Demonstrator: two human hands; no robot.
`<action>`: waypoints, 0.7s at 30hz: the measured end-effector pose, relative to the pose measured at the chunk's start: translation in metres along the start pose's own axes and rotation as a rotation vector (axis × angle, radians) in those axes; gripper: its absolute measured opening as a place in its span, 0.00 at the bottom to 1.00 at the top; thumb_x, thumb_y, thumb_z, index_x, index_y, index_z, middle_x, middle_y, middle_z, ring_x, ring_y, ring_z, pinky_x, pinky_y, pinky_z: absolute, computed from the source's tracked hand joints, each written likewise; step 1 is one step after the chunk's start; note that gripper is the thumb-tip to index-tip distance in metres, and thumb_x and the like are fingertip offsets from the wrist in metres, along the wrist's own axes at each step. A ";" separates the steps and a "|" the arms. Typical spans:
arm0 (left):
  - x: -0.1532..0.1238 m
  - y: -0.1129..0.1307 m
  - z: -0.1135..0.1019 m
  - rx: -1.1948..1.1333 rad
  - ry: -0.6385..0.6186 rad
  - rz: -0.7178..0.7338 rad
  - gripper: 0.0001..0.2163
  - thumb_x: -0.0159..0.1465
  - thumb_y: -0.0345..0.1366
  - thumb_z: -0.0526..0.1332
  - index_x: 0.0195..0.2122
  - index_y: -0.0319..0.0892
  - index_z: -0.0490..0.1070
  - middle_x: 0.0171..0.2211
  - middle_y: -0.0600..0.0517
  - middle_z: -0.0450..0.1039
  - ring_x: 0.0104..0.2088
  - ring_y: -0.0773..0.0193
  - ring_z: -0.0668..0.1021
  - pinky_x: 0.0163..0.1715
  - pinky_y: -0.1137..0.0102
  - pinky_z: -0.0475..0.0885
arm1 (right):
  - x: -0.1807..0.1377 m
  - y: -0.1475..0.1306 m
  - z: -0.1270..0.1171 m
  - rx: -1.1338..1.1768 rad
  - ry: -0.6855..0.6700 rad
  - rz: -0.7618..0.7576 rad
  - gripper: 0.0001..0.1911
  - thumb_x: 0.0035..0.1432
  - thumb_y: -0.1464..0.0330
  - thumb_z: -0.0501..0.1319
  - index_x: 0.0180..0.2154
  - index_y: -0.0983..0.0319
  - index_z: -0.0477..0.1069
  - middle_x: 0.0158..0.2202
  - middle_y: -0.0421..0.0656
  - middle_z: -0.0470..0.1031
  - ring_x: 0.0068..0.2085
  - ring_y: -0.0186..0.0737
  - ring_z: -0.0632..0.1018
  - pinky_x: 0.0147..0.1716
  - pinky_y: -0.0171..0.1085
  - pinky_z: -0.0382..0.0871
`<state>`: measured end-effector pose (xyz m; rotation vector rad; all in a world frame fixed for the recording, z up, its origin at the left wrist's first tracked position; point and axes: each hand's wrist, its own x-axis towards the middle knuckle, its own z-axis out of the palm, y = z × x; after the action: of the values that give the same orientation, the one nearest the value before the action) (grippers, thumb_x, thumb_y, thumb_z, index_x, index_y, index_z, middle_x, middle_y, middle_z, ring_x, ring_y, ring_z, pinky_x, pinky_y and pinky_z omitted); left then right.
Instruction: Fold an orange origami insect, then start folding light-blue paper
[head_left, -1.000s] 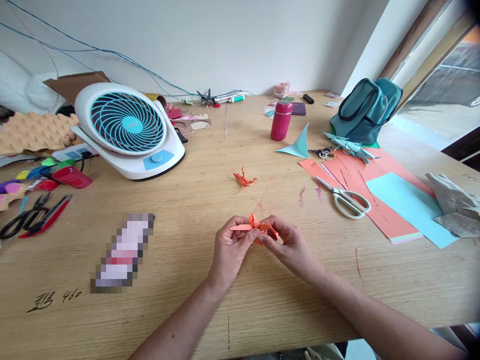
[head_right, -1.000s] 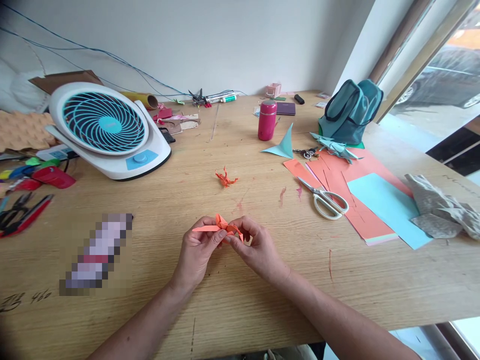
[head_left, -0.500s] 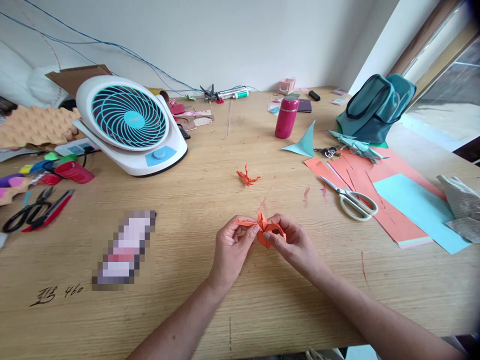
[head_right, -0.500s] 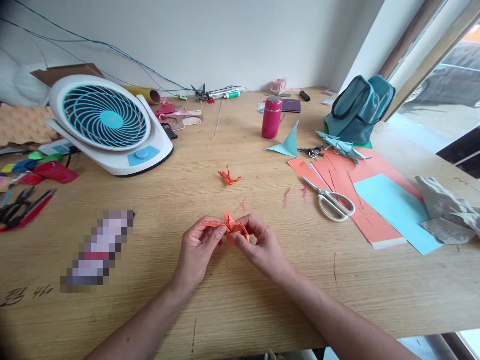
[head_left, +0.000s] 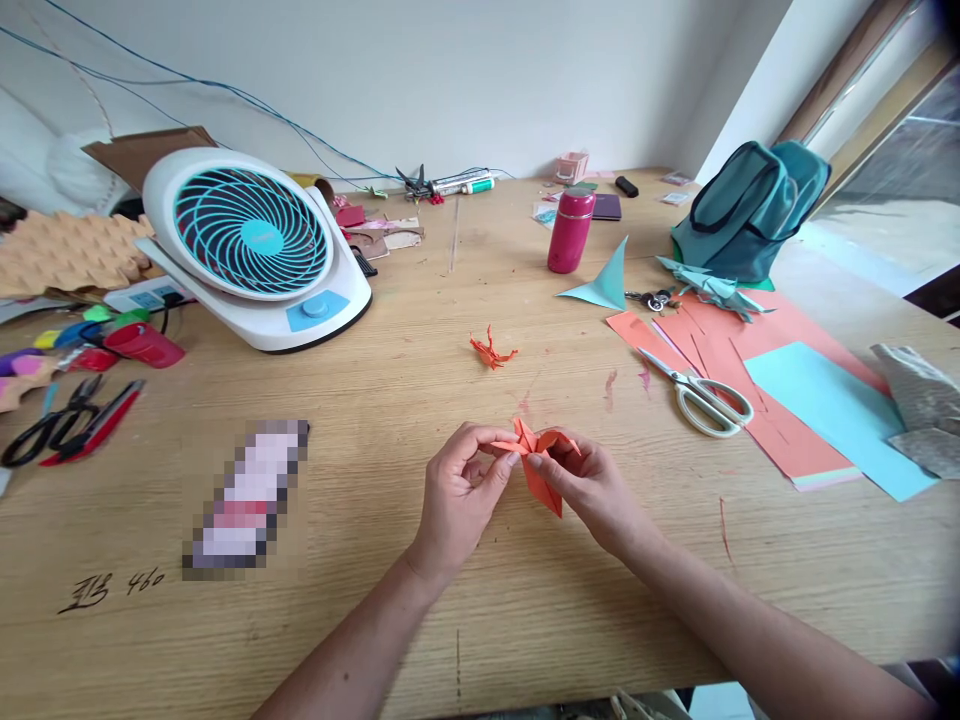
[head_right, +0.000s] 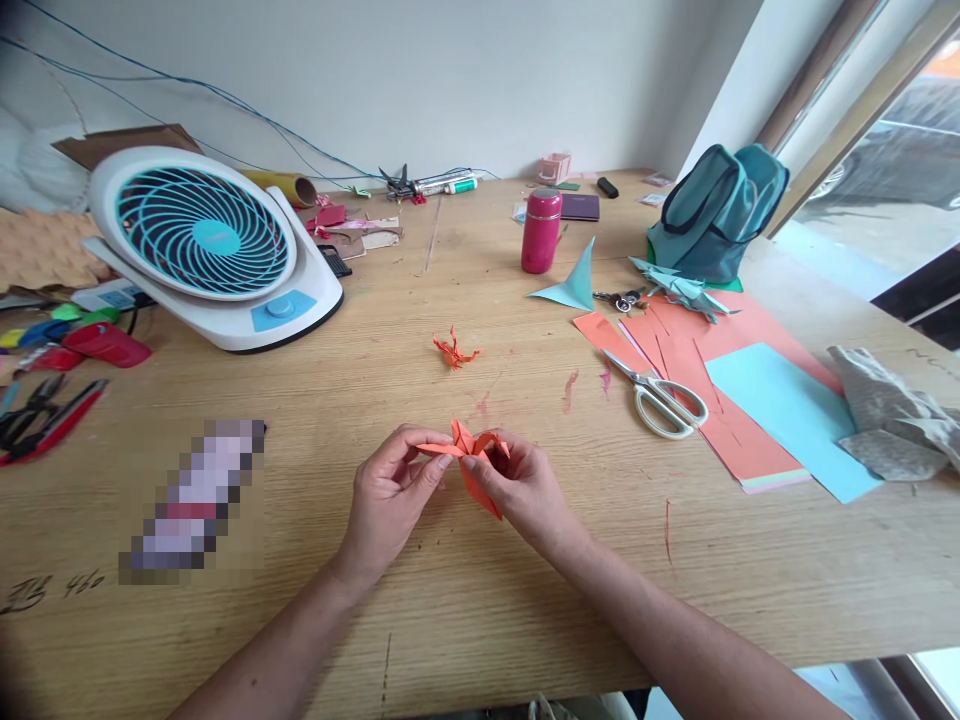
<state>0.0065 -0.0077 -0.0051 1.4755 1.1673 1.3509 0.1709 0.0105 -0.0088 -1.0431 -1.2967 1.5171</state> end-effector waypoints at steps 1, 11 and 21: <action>0.001 0.001 -0.001 0.004 -0.001 -0.004 0.02 0.66 0.33 0.64 0.39 0.44 0.76 0.38 0.50 0.75 0.37 0.64 0.79 0.30 0.75 0.76 | 0.000 0.000 0.000 0.010 0.008 -0.007 0.23 0.51 0.48 0.71 0.27 0.60 0.70 0.24 0.36 0.63 0.26 0.34 0.62 0.25 0.35 0.56; 0.001 0.000 0.001 -0.066 0.002 -0.130 0.03 0.64 0.33 0.64 0.39 0.42 0.74 0.35 0.51 0.77 0.34 0.65 0.80 0.26 0.76 0.78 | 0.000 0.003 0.003 0.259 -0.014 0.154 0.23 0.46 0.52 0.75 0.26 0.62 0.71 0.24 0.36 0.65 0.26 0.30 0.62 0.26 0.32 0.55; 0.000 0.001 0.003 -0.055 0.011 -0.179 0.04 0.66 0.33 0.61 0.38 0.41 0.74 0.32 0.53 0.73 0.28 0.70 0.75 0.22 0.78 0.75 | -0.002 0.007 0.002 0.401 -0.063 0.293 0.22 0.46 0.56 0.77 0.25 0.63 0.70 0.21 0.34 0.65 0.23 0.26 0.60 0.24 0.29 0.50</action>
<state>0.0097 -0.0078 -0.0049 1.2939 1.2291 1.2602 0.1689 0.0072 -0.0156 -0.9535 -0.8505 1.9463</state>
